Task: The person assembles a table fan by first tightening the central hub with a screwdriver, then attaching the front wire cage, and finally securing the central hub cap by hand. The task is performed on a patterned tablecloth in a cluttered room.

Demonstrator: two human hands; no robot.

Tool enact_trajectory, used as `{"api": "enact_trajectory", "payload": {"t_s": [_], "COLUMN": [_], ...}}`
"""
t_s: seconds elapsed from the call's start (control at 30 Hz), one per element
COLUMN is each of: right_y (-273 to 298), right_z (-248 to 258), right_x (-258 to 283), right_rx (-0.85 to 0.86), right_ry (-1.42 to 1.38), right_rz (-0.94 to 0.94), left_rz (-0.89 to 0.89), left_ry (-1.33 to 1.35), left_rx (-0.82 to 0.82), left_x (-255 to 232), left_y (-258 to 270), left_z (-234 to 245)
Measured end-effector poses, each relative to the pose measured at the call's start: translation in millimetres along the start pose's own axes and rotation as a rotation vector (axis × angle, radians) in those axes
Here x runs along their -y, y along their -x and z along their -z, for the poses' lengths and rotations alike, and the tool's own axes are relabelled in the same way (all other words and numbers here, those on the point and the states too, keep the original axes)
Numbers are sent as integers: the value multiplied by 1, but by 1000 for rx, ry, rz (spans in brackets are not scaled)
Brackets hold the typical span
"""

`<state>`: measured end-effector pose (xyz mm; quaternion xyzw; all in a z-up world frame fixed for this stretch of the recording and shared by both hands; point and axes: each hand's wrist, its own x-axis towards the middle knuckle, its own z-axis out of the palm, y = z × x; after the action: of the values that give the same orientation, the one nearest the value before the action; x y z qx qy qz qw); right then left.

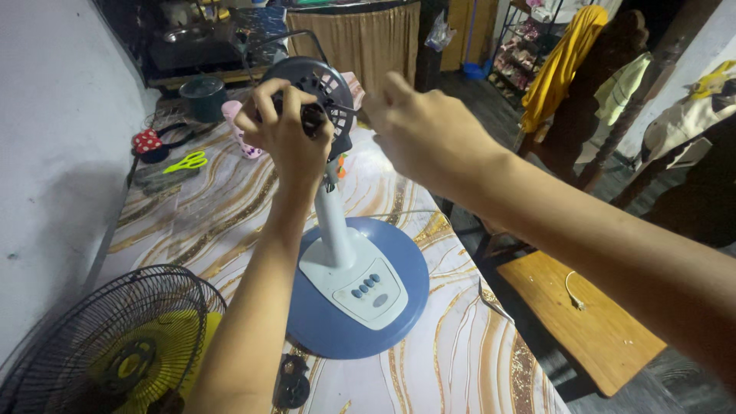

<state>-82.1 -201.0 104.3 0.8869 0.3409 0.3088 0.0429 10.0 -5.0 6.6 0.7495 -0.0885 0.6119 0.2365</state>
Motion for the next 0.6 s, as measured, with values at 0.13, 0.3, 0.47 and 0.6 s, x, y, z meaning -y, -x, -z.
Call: {"api": "enact_trajectory", "payload": {"t_s": [0.13, 0.3, 0.47, 0.6], "right_y": [-12, -44, -52, -33], "right_z": [1, 10, 0, -9], "right_x": [0, -19, -18, -10], "right_rx": [-40, 374, 493, 161], "right_ry": [-284, -979, -594, 2], "right_rz": [-197, -964, -591, -41], "left_rz": [23, 23, -5, 51], "left_ry": [66, 42, 90, 105], "left_rx": [17, 26, 25, 55], "left_x": [1, 2, 7, 11], "left_y": [0, 4, 6, 7], "left_z": [-1, -8, -11, -14]}}
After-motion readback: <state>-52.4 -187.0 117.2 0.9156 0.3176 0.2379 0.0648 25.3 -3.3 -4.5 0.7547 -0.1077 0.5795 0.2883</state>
